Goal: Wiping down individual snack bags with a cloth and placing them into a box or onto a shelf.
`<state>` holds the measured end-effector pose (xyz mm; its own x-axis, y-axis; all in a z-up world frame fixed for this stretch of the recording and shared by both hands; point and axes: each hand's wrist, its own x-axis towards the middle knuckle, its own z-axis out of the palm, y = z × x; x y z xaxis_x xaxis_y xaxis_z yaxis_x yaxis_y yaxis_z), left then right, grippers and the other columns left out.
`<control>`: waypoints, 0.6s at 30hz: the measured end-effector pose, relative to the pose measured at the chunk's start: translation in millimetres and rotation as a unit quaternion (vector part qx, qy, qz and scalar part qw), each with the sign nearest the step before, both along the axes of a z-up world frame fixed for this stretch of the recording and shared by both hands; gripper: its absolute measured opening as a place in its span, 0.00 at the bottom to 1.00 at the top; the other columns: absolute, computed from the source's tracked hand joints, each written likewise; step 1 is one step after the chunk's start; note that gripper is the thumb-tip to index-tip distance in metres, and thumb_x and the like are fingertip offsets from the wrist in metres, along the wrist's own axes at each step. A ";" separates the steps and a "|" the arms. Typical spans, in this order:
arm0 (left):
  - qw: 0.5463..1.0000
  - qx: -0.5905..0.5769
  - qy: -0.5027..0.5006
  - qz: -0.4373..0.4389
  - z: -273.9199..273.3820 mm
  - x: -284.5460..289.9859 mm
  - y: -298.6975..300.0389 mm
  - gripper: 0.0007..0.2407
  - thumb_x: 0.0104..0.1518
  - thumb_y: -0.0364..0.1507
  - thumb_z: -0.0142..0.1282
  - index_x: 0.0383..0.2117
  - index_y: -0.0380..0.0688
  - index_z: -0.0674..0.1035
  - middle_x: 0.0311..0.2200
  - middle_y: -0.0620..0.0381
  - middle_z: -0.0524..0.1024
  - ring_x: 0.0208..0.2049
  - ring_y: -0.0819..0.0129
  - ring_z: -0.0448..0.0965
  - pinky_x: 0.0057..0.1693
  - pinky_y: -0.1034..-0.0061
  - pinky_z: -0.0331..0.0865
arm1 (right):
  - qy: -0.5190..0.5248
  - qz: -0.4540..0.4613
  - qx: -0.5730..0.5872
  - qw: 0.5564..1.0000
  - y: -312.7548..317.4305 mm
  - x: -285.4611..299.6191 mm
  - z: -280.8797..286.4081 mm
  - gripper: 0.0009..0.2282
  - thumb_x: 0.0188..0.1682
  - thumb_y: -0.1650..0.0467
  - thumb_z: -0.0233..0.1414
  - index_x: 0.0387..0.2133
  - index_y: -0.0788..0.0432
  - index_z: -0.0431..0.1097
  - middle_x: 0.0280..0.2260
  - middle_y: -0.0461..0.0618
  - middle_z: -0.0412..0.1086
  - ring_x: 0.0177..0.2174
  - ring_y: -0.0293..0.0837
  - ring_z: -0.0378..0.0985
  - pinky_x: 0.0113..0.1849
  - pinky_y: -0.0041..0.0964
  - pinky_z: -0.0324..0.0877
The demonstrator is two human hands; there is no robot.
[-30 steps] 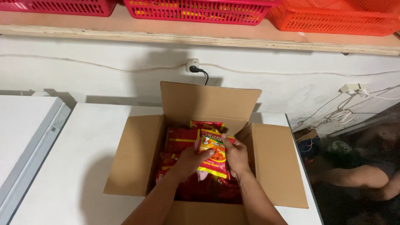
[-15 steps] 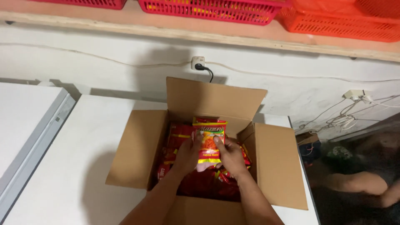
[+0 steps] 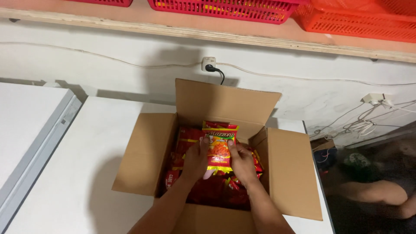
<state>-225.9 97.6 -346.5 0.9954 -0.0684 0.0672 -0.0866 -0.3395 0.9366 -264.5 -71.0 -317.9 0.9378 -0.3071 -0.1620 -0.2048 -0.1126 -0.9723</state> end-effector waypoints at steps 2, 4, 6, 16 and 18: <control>0.999 -0.046 -0.010 -0.001 11.8 -5.6 0.4 0.23 0.68 0.44 0.41 0.41 0.33 0.81 0.35 0.36 0.82 0.40 0.46 0.81 0.48 0.60 0.71 | -0.011 0.019 0.022 1.000 0.3 -3.9 3.3 0.20 0.53 0.56 0.50 0.37 0.62 0.77 0.32 0.45 0.79 0.32 0.34 0.76 0.39 0.32 0.71; 0.995 -0.093 -0.021 -0.004 27.4 -12.1 2.2 0.23 0.67 0.44 0.42 0.43 0.33 0.80 0.36 0.38 0.82 0.40 0.49 0.83 0.48 0.62 0.73 | -0.023 0.038 0.044 0.998 5.7 -11.6 19.6 0.19 0.53 0.57 0.51 0.41 0.63 0.77 0.35 0.45 0.79 0.34 0.34 0.76 0.41 0.32 0.72; 0.995 -0.096 0.021 -0.008 49.4 -13.6 4.6 0.22 0.64 0.43 0.43 0.41 0.35 0.81 0.34 0.39 0.82 0.38 0.49 0.83 0.46 0.62 0.73 | 0.112 0.062 0.023 0.992 15.4 -17.8 51.4 0.17 0.51 0.61 0.53 0.48 0.56 0.72 0.32 0.48 0.75 0.27 0.40 0.72 0.27 0.39 0.65; 0.925 -0.325 0.038 -0.191 191.3 32.1 56.8 0.15 0.58 0.26 0.53 0.53 0.42 0.74 0.41 0.56 0.80 0.37 0.74 0.80 0.43 0.74 0.76 | -0.111 0.146 0.246 0.952 22.4 31.6 158.3 0.14 0.52 0.74 0.52 0.52 0.65 0.71 0.41 0.53 0.76 0.32 0.40 0.76 0.31 0.33 0.71; 0.936 -0.309 -0.047 -0.162 245.2 47.2 74.4 0.16 0.57 0.29 0.56 0.51 0.43 0.72 0.38 0.55 0.80 0.33 0.71 0.80 0.36 0.71 0.76 | -0.164 0.130 0.268 0.940 42.2 47.8 216.6 0.14 0.53 0.75 0.51 0.52 0.67 0.68 0.44 0.52 0.77 0.39 0.41 0.79 0.37 0.37 0.74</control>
